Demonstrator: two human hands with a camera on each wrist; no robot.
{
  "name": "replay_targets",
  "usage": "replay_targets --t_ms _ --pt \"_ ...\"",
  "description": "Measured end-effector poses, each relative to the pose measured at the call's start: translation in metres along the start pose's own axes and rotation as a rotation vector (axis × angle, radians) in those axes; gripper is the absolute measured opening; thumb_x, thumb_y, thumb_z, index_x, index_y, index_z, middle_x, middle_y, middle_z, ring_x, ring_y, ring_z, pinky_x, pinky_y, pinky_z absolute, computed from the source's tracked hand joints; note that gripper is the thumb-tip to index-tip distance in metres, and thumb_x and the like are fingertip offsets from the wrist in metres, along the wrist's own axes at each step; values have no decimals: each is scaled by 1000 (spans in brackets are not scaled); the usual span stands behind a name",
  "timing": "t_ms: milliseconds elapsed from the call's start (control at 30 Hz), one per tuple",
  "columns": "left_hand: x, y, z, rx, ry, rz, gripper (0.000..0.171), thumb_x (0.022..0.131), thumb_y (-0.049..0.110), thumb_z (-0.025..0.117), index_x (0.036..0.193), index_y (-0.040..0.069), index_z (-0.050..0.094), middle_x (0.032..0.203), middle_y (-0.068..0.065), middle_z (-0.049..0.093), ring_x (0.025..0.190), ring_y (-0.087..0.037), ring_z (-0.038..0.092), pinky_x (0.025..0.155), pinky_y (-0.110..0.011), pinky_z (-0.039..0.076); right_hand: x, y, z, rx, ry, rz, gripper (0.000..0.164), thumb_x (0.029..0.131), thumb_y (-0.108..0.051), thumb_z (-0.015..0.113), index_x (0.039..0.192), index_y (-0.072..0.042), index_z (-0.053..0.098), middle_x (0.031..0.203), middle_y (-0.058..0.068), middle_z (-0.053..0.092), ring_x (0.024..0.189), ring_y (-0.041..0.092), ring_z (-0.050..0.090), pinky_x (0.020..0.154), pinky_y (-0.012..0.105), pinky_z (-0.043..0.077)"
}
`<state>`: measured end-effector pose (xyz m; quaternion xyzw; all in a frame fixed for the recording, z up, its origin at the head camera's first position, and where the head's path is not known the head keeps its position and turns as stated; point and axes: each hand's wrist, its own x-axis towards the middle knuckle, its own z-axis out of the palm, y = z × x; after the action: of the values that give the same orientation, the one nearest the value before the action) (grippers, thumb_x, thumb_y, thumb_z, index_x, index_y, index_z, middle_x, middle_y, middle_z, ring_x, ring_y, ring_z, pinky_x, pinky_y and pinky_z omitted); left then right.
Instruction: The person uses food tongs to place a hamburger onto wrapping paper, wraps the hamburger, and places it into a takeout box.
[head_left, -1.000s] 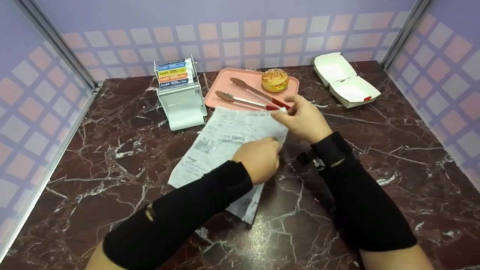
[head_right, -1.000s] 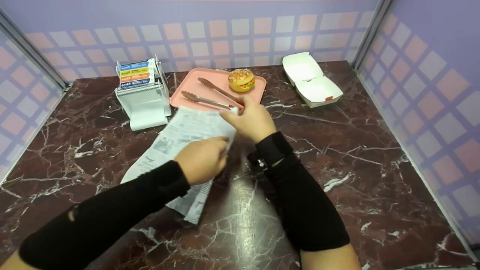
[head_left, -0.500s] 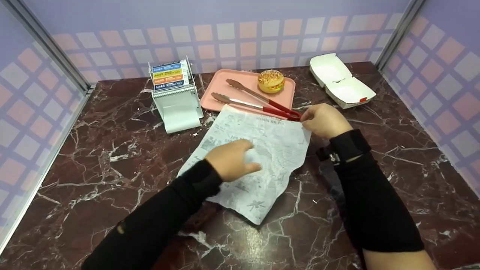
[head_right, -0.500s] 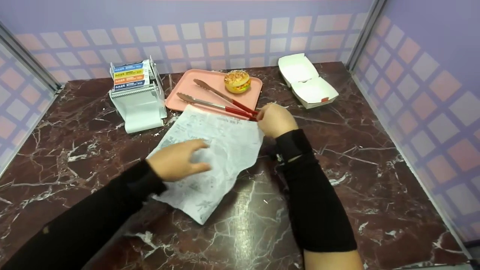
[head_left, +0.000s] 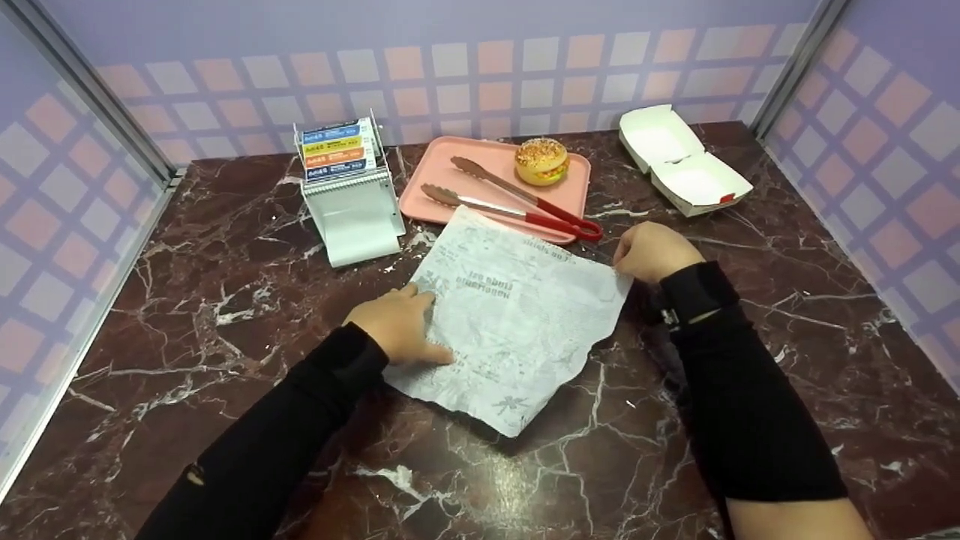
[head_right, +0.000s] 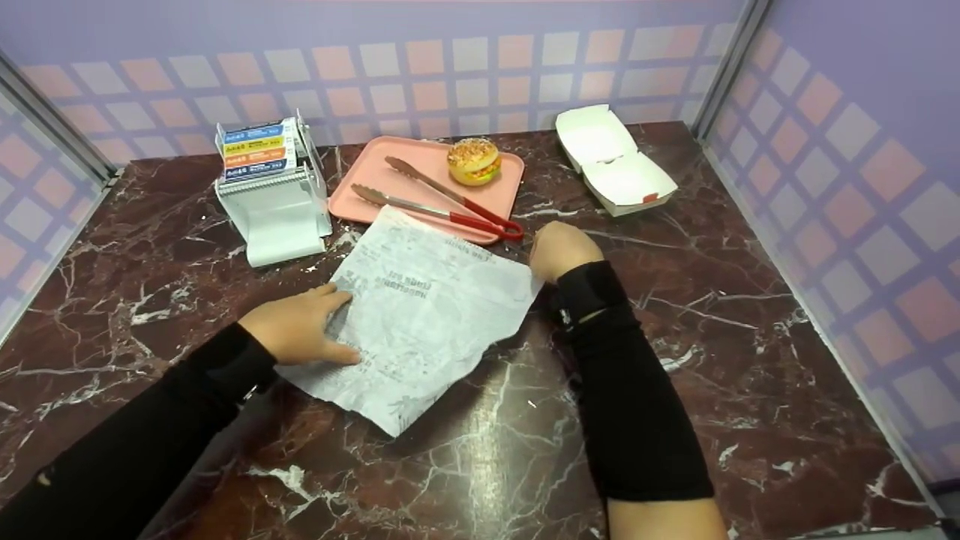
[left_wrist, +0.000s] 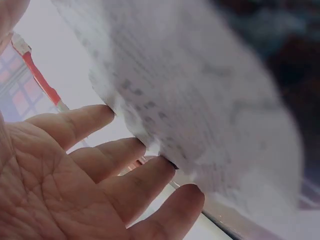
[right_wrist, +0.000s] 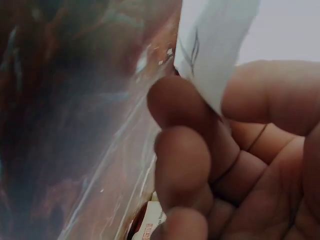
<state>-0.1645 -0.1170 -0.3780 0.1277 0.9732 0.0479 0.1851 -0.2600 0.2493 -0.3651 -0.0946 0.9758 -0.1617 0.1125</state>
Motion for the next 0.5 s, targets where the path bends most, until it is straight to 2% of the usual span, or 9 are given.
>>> replay_targets --t_ms 233,367,500 --pt "9 1 -4 25 -3 4 112 59 76 65 147 17 27 153 -15 19 136 -44 23 103 -60 31 -1 1 1 -23 -6 4 11 73 -18 62 79 -11 69 79 6 64 71 24 55 58 32 40" --pt "15 -2 -5 31 -2 20 114 57 75 67 147 17 27 153 -16 20 136 -46 23 106 -60 28 -2 -4 -1 9 125 27 22 81 -28 62 89 -9 68 90 11 68 81 29 59 69 42 45" --pt "21 -8 -7 28 -1 40 114 56 73 69 147 19 26 153 -15 20 135 -47 22 105 -62 25 -2 -14 1 101 261 29 31 85 -36 61 98 -8 65 95 12 67 87 31 60 76 46 45"
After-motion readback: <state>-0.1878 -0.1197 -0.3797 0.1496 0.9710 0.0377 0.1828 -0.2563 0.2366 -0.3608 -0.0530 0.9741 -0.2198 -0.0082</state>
